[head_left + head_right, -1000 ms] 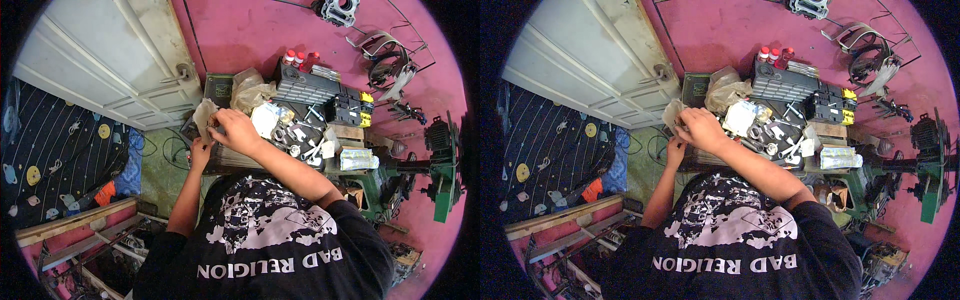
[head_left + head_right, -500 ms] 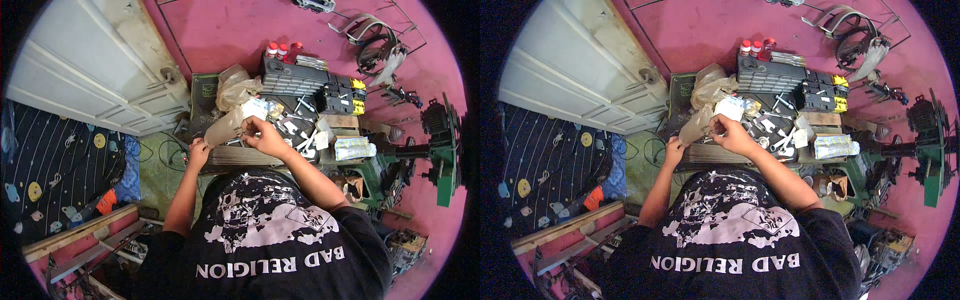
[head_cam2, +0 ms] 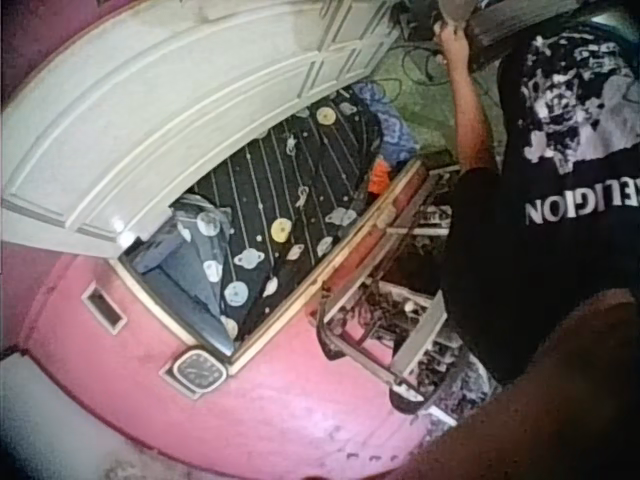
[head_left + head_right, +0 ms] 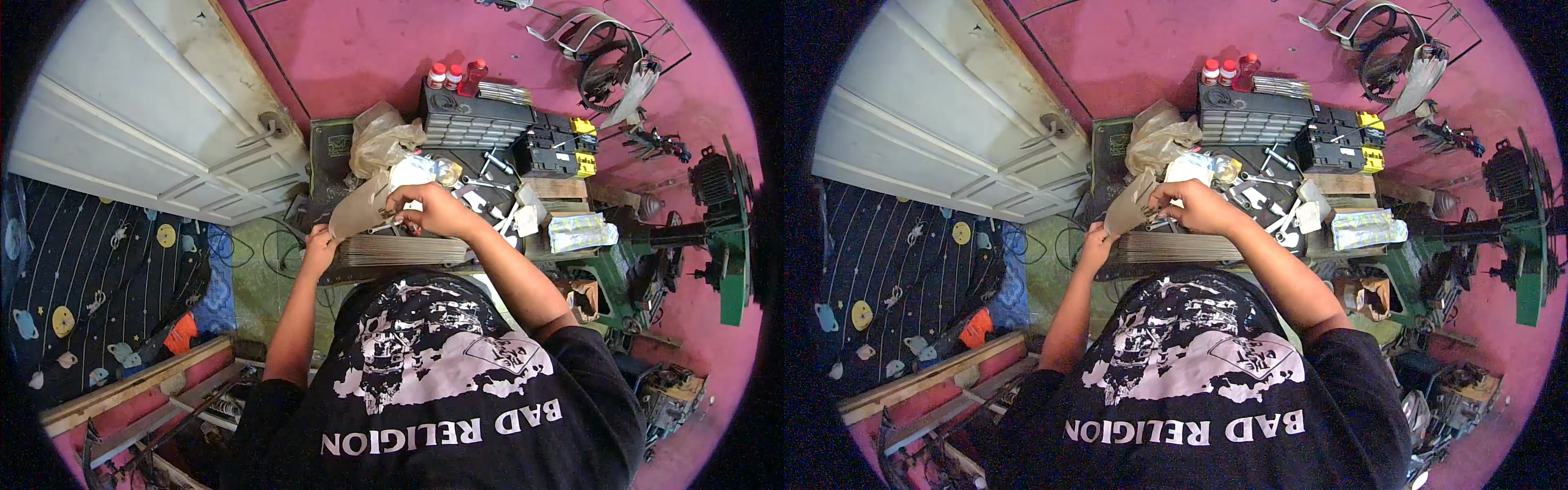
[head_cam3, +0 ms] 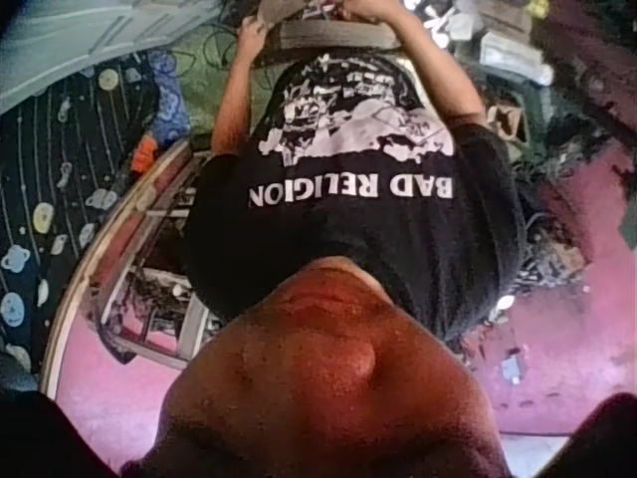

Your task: The person organizes a cluttered workbench in a workshop. They handle a plastic bag, a metal ruler, and a plastic bag containing small parts, moving them around the table and placing them in different positions among various tools and hardware.

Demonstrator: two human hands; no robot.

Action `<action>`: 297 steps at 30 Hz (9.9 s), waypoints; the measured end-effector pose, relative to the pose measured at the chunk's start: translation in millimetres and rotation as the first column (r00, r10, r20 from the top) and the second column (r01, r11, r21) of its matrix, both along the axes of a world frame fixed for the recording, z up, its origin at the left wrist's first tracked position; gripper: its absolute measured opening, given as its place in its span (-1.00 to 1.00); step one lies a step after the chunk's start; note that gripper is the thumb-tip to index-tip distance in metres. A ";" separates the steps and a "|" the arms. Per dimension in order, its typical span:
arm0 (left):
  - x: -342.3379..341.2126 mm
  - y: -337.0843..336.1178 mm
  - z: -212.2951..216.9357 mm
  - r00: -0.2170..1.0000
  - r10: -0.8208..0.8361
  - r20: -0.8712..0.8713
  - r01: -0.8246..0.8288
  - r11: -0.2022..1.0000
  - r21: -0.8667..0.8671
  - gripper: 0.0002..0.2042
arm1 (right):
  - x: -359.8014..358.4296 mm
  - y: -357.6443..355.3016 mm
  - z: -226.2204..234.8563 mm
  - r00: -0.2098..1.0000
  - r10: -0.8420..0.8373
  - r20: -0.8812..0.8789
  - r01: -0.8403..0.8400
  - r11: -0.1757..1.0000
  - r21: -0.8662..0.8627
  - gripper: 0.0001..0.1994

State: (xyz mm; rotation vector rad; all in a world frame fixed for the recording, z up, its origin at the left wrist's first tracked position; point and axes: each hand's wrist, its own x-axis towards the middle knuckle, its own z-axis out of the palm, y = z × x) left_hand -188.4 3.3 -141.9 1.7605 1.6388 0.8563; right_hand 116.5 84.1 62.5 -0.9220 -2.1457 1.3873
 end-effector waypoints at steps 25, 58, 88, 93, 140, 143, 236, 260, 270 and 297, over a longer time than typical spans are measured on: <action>12.6 -20.8 -14.2 0.919 0.334 0.208 -0.359 0.928 0.099 -0.80 | -61.2 -7.2 -23.7 0.937 -0.035 -0.347 -0.013 0.991 -0.137 -0.11; -31.5 -40.3 -18.2 0.943 0.314 0.109 -0.293 0.940 -0.171 -0.63 | -135.3 -7.6 -23.1 0.978 0.199 -0.061 -0.175 0.946 0.272 -0.72; 5.7 -18.9 16.8 0.944 0.249 -0.216 -0.207 0.958 0.198 -0.69 | -123.9 16.4 -8.3 0.932 0.286 -0.221 -0.239 0.946 0.218 -0.82; 18.9 -2.7 47.8 0.961 0.266 0.071 -0.275 0.909 0.313 -0.66 | -135.2 2.9 14.0 0.957 0.244 -0.159 -0.153 0.886 0.438 -0.87; 150.7 39.2 16.0 0.662 -0.423 -0.619 0.460 0.881 -0.110 -0.76 | 148.3 -22.5 -148.1 0.737 -0.673 0.062 0.650 0.680 -0.338 -0.66; 150.4 39.8 5.8 0.664 -0.393 -0.636 0.449 0.890 -0.082 -0.81 | 159.7 -27.7 -158.1 0.773 -0.634 -0.026 0.575 0.718 -0.392 -0.68; 143.1 2.4 -4.5 0.828 -0.197 -0.526 0.333 0.926 0.178 -0.85 | 110.5 -70.9 -200.6 0.678 -0.263 0.687 -0.174 0.850 0.497 -0.70; 167.1 2.5 -9.9 0.727 -0.184 -0.662 0.295 0.954 0.058 -0.87 | 108.0 -68.8 -198.5 0.718 -0.344 0.605 -0.143 0.778 0.612 -0.76; 181.4 3.3 -13.7 0.688 -0.200 -0.698 0.245 0.969 -0.037 -0.81 | 115.9 -63.5 -209.9 0.628 -0.213 0.749 -0.220 0.874 0.433 -0.73; 121.0 -14.8 84.2 0.995 -0.101 0.008 0.098 0.980 0.174 -0.85 | 101.2 -47.8 30.2 0.999 0.028 -0.016 -0.029 0.996 -0.088 -0.52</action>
